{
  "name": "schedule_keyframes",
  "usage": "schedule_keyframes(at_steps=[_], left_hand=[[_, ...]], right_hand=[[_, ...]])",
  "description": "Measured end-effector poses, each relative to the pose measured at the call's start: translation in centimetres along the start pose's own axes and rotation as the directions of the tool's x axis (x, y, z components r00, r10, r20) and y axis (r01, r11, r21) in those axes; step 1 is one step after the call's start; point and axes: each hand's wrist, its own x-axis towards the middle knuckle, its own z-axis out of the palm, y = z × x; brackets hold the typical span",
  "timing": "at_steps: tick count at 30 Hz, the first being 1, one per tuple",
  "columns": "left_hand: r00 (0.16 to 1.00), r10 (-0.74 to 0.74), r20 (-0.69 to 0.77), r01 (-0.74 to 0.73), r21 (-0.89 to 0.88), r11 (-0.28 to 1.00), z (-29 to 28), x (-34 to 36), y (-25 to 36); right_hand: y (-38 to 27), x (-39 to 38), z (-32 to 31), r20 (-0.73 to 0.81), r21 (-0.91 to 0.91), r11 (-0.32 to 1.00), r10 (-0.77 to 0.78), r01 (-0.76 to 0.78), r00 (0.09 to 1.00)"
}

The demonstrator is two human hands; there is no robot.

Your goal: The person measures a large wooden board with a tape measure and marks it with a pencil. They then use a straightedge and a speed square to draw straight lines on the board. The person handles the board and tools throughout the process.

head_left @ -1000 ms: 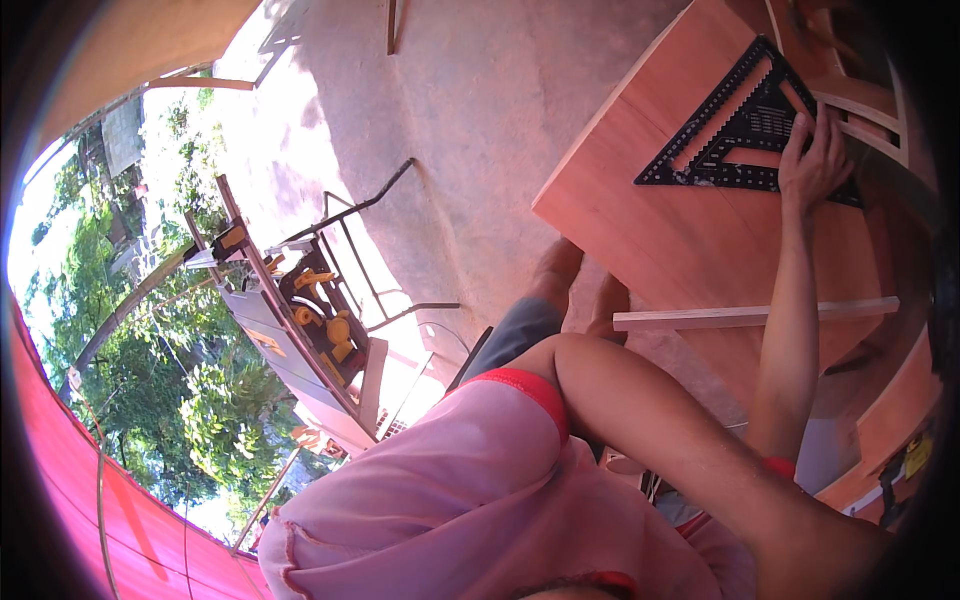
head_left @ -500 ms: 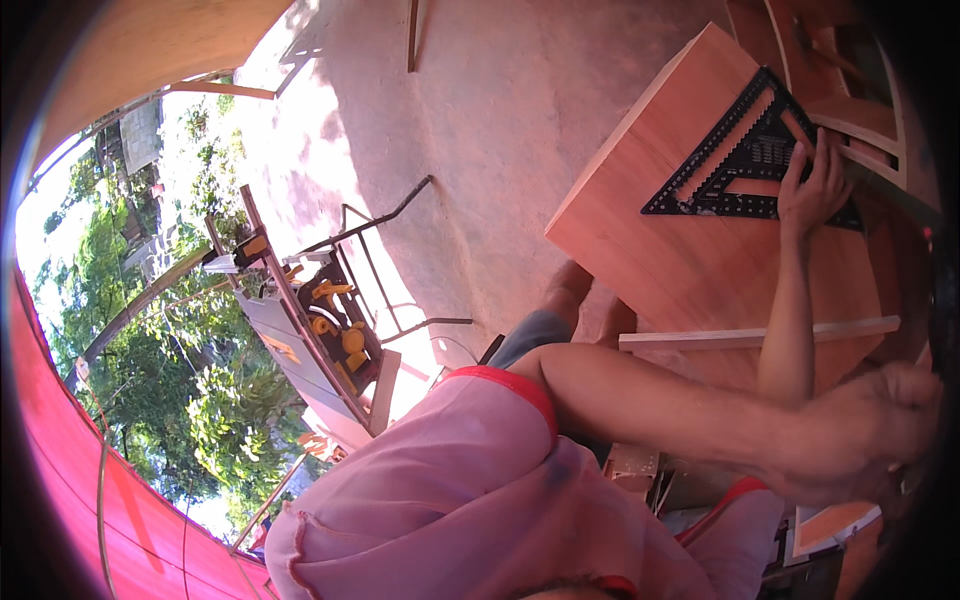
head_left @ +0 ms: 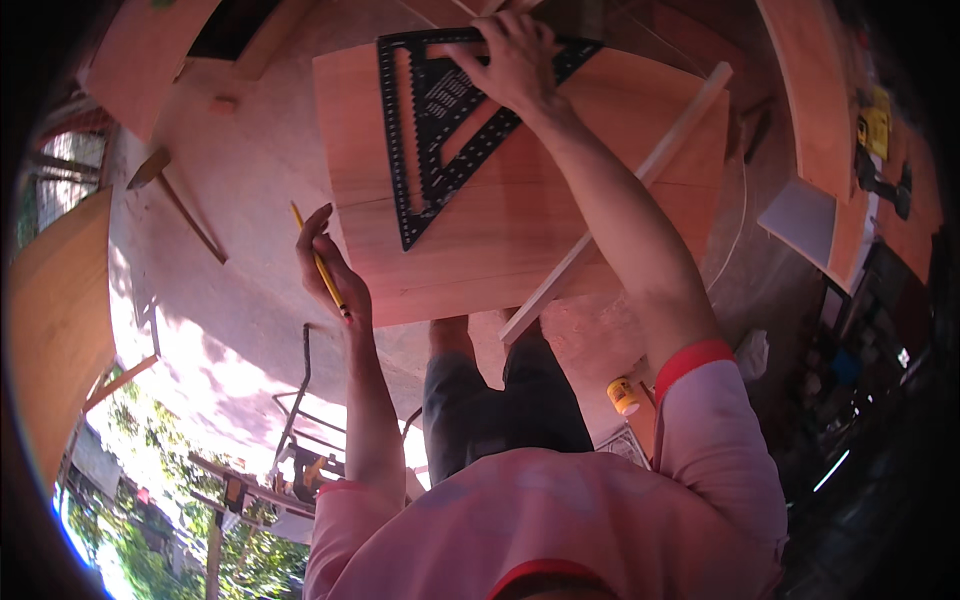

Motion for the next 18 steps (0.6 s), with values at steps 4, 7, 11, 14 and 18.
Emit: schedule_keyframes(at_steps=[4,7,11,14,18], left_hand=[[0.956,0.218,0.195,-0.261,0.233,0.937,2.1,-0.6,-2.0],[0.912,0.304,0.277,-0.360,0.179,0.916,3.8,-1.7,-2.9],[0.843,0.357,0.401,-0.452,0.170,0.876,3.7,-2.0,-3.4],[0.800,0.423,0.426,-0.553,0.247,0.796,3.5,-2.2,-3.6],[0.810,0.415,0.414,-0.536,0.239,0.809,3.7,-2.3,-4.0]], right_hand=[[0.3,0.8,0.2,0.097,0.054,0.995,0.078,-0.083,0.992],[0.6,0.8,0.3,0.104,0.078,0.993,0.085,-0.094,0.991],[0.7,1.0,0.3,0.143,0.108,0.988,0.095,-0.111,0.985],[0.8,1.0,0.2,0.161,0.101,0.987,0.104,-0.121,0.981],[0.7,1.1,0.0,0.194,0.112,0.983,0.122,-0.146,0.973]])
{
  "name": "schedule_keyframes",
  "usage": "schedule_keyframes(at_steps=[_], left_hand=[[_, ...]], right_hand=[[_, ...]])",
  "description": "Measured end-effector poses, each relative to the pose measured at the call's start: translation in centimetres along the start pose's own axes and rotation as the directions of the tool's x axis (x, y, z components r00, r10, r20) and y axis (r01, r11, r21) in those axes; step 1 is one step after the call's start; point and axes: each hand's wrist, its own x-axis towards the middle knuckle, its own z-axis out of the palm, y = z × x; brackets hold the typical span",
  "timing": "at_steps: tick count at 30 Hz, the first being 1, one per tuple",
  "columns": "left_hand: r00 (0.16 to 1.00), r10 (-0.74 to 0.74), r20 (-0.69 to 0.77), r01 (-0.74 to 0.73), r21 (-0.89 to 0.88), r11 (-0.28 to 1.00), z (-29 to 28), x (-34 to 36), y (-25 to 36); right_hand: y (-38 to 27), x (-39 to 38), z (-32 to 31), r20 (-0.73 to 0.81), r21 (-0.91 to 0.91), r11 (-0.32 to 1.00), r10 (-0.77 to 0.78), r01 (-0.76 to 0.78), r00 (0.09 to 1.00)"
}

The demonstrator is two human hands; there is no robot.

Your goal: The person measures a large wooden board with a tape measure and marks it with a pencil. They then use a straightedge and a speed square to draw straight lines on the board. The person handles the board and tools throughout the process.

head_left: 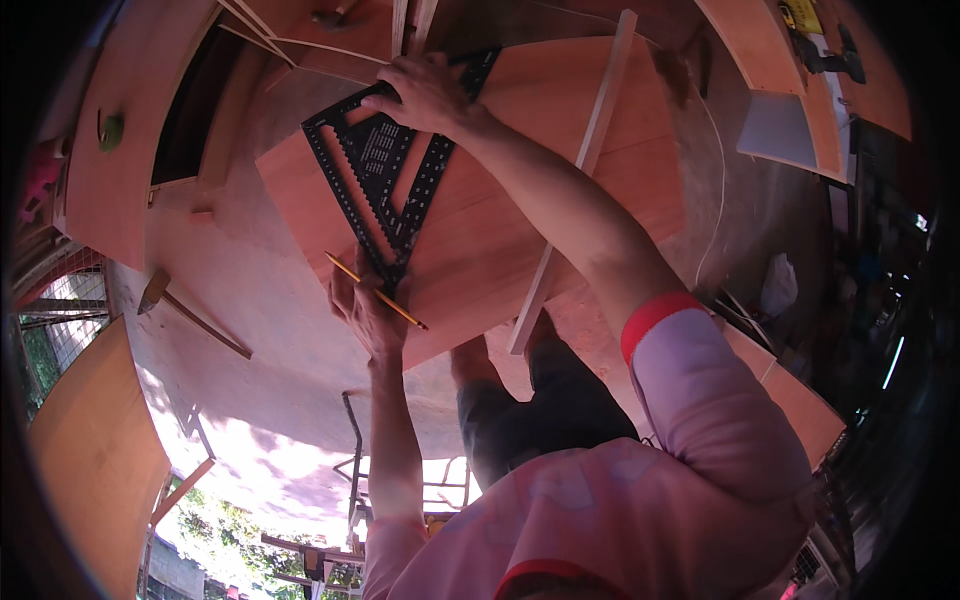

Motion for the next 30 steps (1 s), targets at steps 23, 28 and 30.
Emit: schedule_keyframes(at_steps=[23,28,30], left_hand=[[0.934,-0.338,-0.112,0.273,-0.386,0.881,-1.5,4.3,0.1],[0.927,-0.374,-0.038,0.329,-0.394,0.858,-1.9,9.1,-0.6],[0.909,-0.417,-0.023,0.371,-0.412,0.832,-1.9,10.2,-0.6]], right_hand=[[-1.5,-1.2,0.0,-0.260,-0.100,0.992,-0.104,0.081,0.960],[-1.5,-1.2,0.2,-0.218,-0.142,0.988,-0.094,0.063,0.971],[-1.5,-1.3,0.2,-0.214,-0.161,0.985,-0.099,0.065,0.972]])
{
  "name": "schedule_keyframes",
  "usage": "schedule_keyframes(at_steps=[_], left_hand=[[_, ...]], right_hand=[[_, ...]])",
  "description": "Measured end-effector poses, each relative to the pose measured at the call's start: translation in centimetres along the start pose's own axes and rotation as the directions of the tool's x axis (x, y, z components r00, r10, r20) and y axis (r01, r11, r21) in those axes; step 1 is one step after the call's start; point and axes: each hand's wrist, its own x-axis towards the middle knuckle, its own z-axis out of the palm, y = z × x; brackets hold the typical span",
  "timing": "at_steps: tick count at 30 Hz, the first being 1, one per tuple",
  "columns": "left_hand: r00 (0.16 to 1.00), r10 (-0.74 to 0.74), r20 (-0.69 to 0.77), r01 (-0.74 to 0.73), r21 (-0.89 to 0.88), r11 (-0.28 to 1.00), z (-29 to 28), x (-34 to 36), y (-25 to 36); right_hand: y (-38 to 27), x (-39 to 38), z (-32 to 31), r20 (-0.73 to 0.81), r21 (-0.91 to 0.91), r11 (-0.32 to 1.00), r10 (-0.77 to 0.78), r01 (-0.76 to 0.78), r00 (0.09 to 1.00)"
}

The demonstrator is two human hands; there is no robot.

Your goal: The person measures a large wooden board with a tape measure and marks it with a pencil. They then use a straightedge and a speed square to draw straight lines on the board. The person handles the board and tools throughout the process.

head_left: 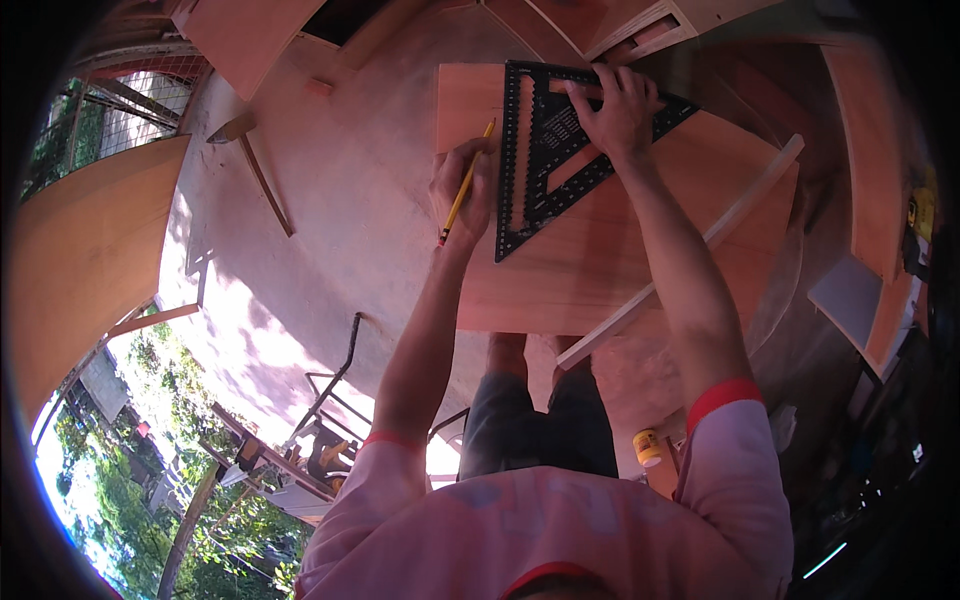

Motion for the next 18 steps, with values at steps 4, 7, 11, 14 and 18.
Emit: schedule_keyframes(at_steps=[4,7,11,14,18], left_hand=[[0.998,-0.047,-0.037,0.047,-0.011,0.999,0.2,1.0,0.9],[0.998,-0.047,-0.036,0.048,0.030,0.998,0.0,1.3,1.2],[0.997,-0.045,-0.055,0.046,0.011,0.999,0.2,1.8,1.4],[0.998,-0.041,-0.047,0.042,0.006,0.999,0.3,2.1,1.7],[0.999,-0.029,-0.021,0.030,0.055,0.998,0.0,2.5,2.1]], right_hand=[[0.0,0.1,0.1,-0.017,-0.024,1.000,-0.016,0.016,1.000],[-0.1,0.2,0.0,-0.024,-0.005,1.000,-0.019,0.018,1.000],[0.0,0.1,0.0,-0.047,-0.029,0.999,-0.041,0.039,0.998],[0.2,0.0,0.3,-0.052,-0.029,0.999,-0.047,0.046,0.998],[0.3,-0.2,0.9,-0.078,-0.034,0.998,-0.056,0.053,0.995]])
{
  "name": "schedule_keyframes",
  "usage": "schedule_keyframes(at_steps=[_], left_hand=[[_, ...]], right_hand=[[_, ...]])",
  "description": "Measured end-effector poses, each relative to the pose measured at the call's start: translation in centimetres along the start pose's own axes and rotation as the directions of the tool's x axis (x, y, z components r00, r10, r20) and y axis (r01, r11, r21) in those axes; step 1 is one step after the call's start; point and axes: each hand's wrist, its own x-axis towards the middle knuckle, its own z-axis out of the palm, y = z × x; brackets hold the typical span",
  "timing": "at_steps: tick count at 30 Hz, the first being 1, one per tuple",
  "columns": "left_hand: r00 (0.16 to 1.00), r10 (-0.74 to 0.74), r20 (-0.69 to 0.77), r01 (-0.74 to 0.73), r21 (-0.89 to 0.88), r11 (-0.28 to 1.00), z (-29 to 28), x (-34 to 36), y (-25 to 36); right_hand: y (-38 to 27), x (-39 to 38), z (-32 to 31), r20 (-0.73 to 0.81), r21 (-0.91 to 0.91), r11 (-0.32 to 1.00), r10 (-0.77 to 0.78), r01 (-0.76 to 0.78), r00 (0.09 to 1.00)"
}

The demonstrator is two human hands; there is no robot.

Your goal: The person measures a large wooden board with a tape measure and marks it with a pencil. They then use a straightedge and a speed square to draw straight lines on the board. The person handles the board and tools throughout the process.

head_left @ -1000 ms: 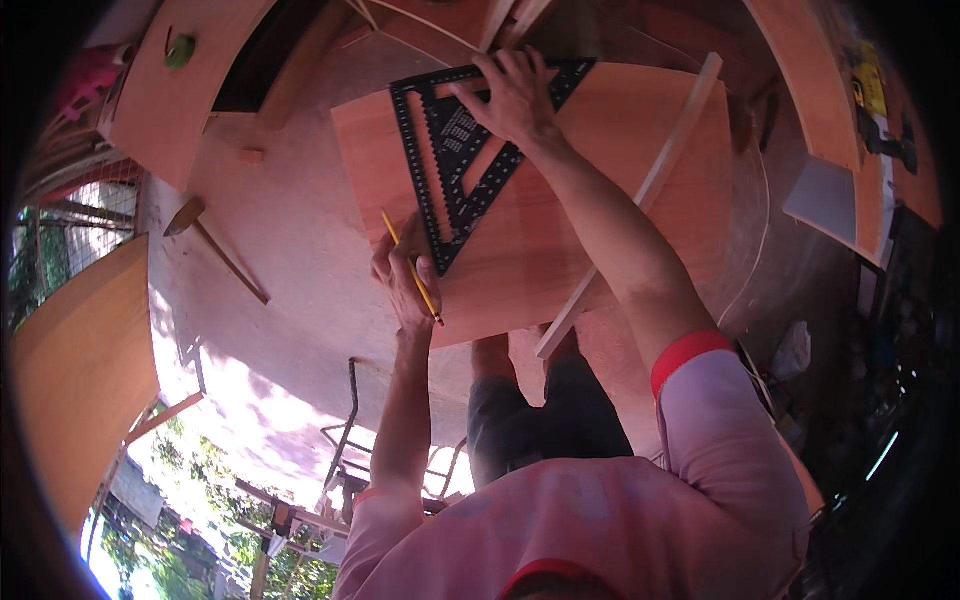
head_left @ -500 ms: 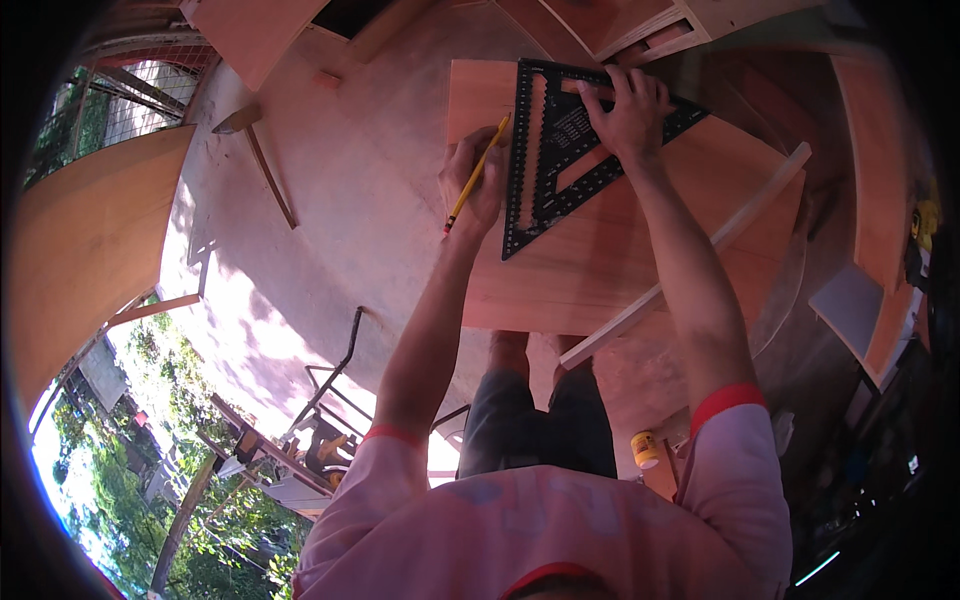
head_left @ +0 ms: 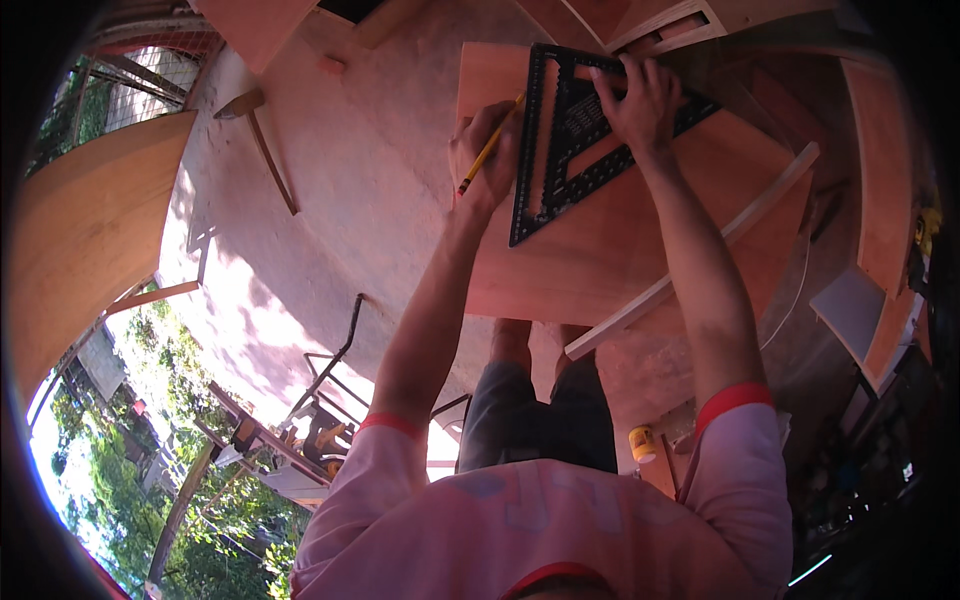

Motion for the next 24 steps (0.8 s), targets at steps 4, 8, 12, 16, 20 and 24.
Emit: schedule_keyframes(at_steps=[4,8,12,16,20,24], left_hand=[[0.999,0.008,0.050,-0.010,0.042,0.999,-0.2,0.5,-0.3],[0.996,0.054,0.072,-0.059,0.068,0.996,-0.8,-1.3,-1.1],[0.991,-0.054,0.123,0.044,0.084,0.995,-2.8,-8.2,-1.5],[0.984,-0.115,0.134,0.099,0.117,0.988,-4.2,-14.4,-1.9],[0.983,-0.120,0.142,0.093,0.182,0.979,-4.7,-17.3,-2.2],[0.973,-0.164,0.162,0.131,0.197,0.972,-5.1,-18.8,-2.0]], right_hand=[[0.0,0.1,0.2,-0.019,-0.010,1.000,-0.012,0.012,1.000],[0.1,0.1,0.1,-0.039,-0.028,0.999,-0.025,0.024,0.999],[0.0,0.1,-0.1,-0.004,-0.060,0.998,-0.028,0.027,1.000],[-0.4,0.7,-0.8,0.006,-0.053,0.998,-0.027,0.027,1.000],[-1.4,1.2,-2.4,0.249,0.022,0.991,0.121,-0.131,0.961],[-2.2,1.3,-2.9,0.015,0.108,0.992,0.061,-0.062,0.998]])
